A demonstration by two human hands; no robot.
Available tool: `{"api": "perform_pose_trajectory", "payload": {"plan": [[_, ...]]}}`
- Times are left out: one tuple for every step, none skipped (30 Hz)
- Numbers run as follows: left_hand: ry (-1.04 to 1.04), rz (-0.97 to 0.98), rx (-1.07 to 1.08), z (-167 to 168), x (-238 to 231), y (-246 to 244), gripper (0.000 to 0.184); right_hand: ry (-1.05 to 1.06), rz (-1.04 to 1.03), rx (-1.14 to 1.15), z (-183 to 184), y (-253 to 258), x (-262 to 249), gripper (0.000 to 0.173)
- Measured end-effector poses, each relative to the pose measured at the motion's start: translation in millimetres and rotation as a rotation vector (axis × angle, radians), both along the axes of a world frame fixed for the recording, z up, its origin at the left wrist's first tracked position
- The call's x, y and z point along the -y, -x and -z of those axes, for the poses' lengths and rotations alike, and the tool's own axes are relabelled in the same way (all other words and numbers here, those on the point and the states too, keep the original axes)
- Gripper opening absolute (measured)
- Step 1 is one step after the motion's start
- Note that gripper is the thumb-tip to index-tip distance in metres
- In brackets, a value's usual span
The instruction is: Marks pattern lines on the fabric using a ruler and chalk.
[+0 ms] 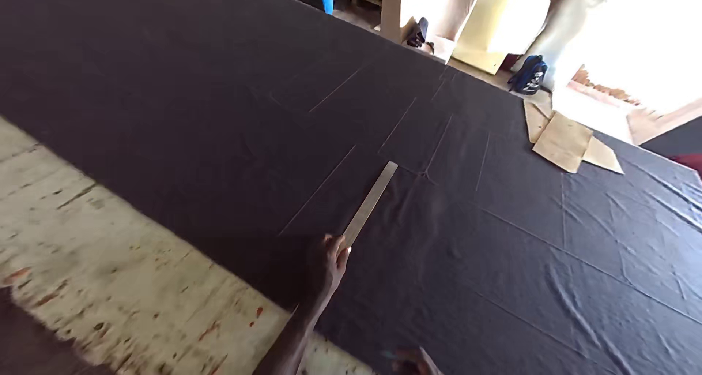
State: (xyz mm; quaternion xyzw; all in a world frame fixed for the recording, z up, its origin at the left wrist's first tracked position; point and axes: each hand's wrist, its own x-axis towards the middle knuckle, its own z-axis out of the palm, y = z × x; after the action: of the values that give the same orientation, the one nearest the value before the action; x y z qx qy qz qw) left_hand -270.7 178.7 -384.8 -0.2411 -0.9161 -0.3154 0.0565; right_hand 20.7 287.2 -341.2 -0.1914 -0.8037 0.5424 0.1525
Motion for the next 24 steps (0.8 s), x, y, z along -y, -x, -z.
{"api": "perform_pose_trajectory", "payload": {"plan": [[-0.012, -0.004, 0.010, -3, 0, -1, 0.034, -0.018, -0.021, -0.026, -2, 8, 0, 0.016], [-0.041, 0.001, 0.014, -6, 1, -1, 0.032, -0.031, -0.032, -0.055, -4, 19, 1, 0.016], [-0.064, 0.017, 0.021, -8, 3, 1, 0.030, -0.034, -0.038, -0.088, -6, 30, 1, 0.016], [-0.072, 0.042, 0.024, -7, 5, 4, 0.027, -0.029, -0.046, -0.120, -7, 41, 2, 0.016], [-0.046, 0.069, 0.037, -8, 8, 7, 0.026, -0.018, -0.059, -0.152, -9, 52, 3, 0.016], [-0.001, 0.098, 0.050, -13, 11, 8, 0.027, -0.007, -0.075, -0.178, -12, 61, 5, 0.016], [0.048, 0.121, 0.059, -19, 15, 7, 0.029, 0.002, -0.094, -0.196, -14, 69, 6, 0.016], [0.099, 0.131, 0.065, -24, 21, 3, 0.034, 0.006, -0.116, -0.206, -15, 74, 8, 0.015], [0.131, 0.134, 0.068, -27, 29, -4, 0.040, 0.009, -0.141, -0.208, -15, 77, 10, 0.015], [0.135, 0.135, 0.056, -27, 39, -14, 0.046, 0.012, -0.161, -0.205, -15, 79, 12, 0.014], [0.119, 0.130, 0.033, -25, 51, -24, 0.050, 0.018, -0.177, -0.202, -14, 79, 14, 0.014], [0.090, 0.115, 0.005, -21, 66, -37, 0.052, 0.026, -0.184, -0.197, -13, 77, 16, 0.014], [0.054, 0.090, -0.015, -18, 83, -51, 0.053, 0.037, -0.181, -0.193, -12, 74, 17, 0.014], [0.020, 0.056, -0.025, -16, 101, -66, 0.054, 0.052, -0.171, -0.185, -10, 71, 18, 0.015], [-0.005, 0.022, -0.032, -15, 120, -84, 0.055, 0.070, -0.156, -0.169, -9, 68, 18, 0.015], [-0.028, -0.013, -0.039, -14, 140, -102, 0.057, 0.087, -0.144, -0.142, -8, 67, 18, 0.016], [-0.051, -0.048, -0.043, -11, 160, -120, 0.058, 0.090, -0.134, -0.105, -8, 69, 16, 0.017], [-0.069, -0.080, -0.044, -9, 179, -139, 0.058, 0.073, -0.134, -0.065, -7, 74, 14, 0.021], [-0.077, -0.107, -0.044, -6, 196, -156, 0.058, 0.033, -0.146, -0.023, -7, 84, 11, 0.025], [-0.068, -0.124, -0.047, -5, 210, -171, 0.058, -0.028, -0.173, 0.020, -7, 98, 7, 0.028], [-0.048, -0.136, -0.046, -4, 222, -183, 0.057, -0.102, -0.211, 0.053, -7, 115, 4, 0.029], [-0.033, -0.143, -0.048, -5, 231, -192, 0.057, -0.177, -0.249, 0.078, -7, 134, 4, 0.028], [-0.018, -0.155, -0.051, -6, 239, -199, 0.056, -0.256, -0.285, 0.077, -6, 154, 4, 0.027], [-0.001, -0.173, -0.046, -5, 245, -204, 0.056, -0.344, -0.315, 0.056, -1, 173, 6, 0.026]]}}
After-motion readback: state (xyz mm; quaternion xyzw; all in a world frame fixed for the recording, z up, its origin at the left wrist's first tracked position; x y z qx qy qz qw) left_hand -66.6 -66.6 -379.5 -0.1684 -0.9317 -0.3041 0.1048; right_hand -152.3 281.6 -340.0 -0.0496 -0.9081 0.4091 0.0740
